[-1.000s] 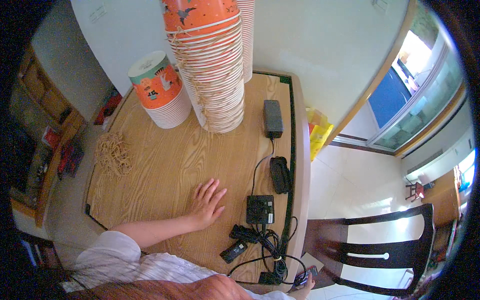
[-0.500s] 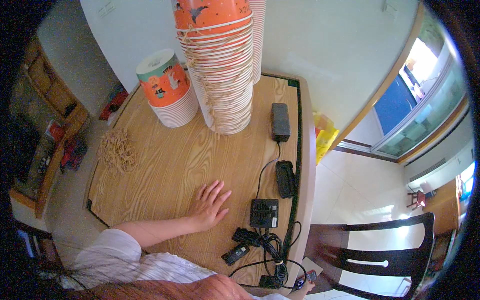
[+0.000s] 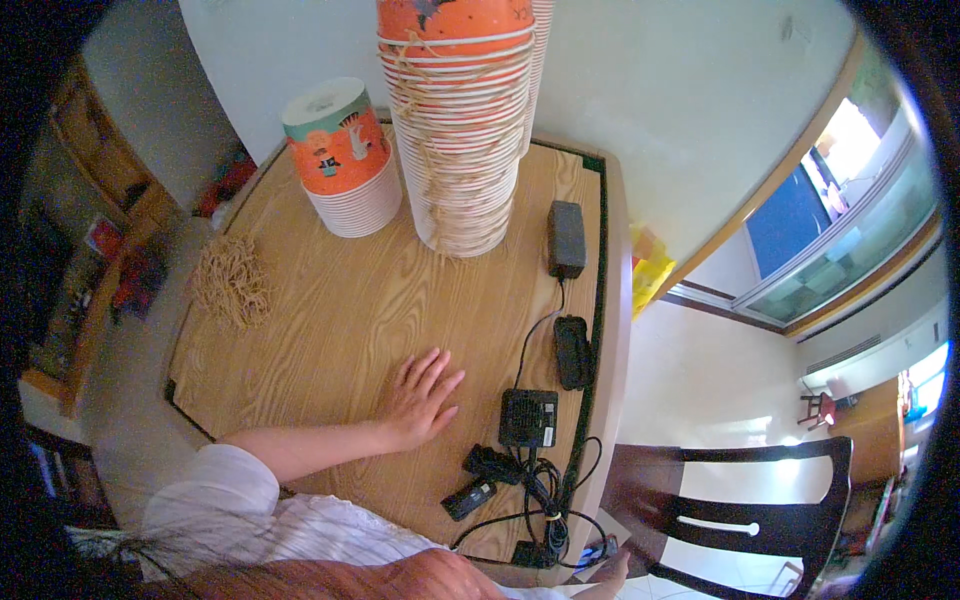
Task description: Tie rubber bands around individual paper cups and stack them.
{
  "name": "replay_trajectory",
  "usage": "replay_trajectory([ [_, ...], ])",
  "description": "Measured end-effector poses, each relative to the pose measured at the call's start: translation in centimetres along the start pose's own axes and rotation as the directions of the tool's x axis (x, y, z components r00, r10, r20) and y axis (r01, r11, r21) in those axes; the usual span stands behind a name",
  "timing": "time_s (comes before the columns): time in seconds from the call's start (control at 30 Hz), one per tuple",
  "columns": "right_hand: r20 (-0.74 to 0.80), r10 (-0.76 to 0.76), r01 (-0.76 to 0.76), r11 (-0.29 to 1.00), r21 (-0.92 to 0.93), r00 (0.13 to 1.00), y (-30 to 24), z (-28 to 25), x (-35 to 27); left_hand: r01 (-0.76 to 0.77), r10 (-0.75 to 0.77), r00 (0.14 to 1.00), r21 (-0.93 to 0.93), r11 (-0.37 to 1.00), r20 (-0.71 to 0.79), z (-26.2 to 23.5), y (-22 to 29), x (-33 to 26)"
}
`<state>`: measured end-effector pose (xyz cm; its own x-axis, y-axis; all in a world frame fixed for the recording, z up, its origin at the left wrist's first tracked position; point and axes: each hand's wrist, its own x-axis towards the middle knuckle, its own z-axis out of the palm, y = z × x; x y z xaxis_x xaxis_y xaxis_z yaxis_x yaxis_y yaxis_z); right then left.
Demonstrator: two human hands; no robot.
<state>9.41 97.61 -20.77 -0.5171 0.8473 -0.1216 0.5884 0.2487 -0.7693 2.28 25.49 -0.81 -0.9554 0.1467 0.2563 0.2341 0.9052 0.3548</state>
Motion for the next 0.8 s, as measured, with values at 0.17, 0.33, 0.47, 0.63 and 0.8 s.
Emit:
replay_trajectory([
  [0.17,-0.088,-0.184,0.186,0.982,0.019,0.979,-4.6,-2.3,2.3,0.007,-0.007,1.000,0.017,1.000,0.030,-0.3,0.0,0.0],
  [0.33,-0.149,-0.386,0.394,0.919,0.026,0.910,-11.6,-3.1,3.3,0.010,-0.010,1.000,0.000,1.000,0.006,-0.1,-0.7,-0.4],
  [0.47,-0.305,-0.644,0.572,0.765,-0.296,0.702,-20.2,-2.6,2.9,-0.003,0.004,0.999,-0.015,1.000,0.033,-0.5,-0.4,0.3],
  [0.63,-0.005,-0.972,0.947,0.229,0.225,0.236,-50.3,5.2,-26.6,0.040,-0.103,0.980,-0.340,0.939,-0.172,-1.6,-4.3,0.3],
  [0.8,0.255,-0.885,0.782,-0.172,0.599,-0.390,-59.9,11.3,-51.2,0.159,-0.509,0.618,-0.539,0.827,-0.599,-4.8,-16.3,3.9],
])
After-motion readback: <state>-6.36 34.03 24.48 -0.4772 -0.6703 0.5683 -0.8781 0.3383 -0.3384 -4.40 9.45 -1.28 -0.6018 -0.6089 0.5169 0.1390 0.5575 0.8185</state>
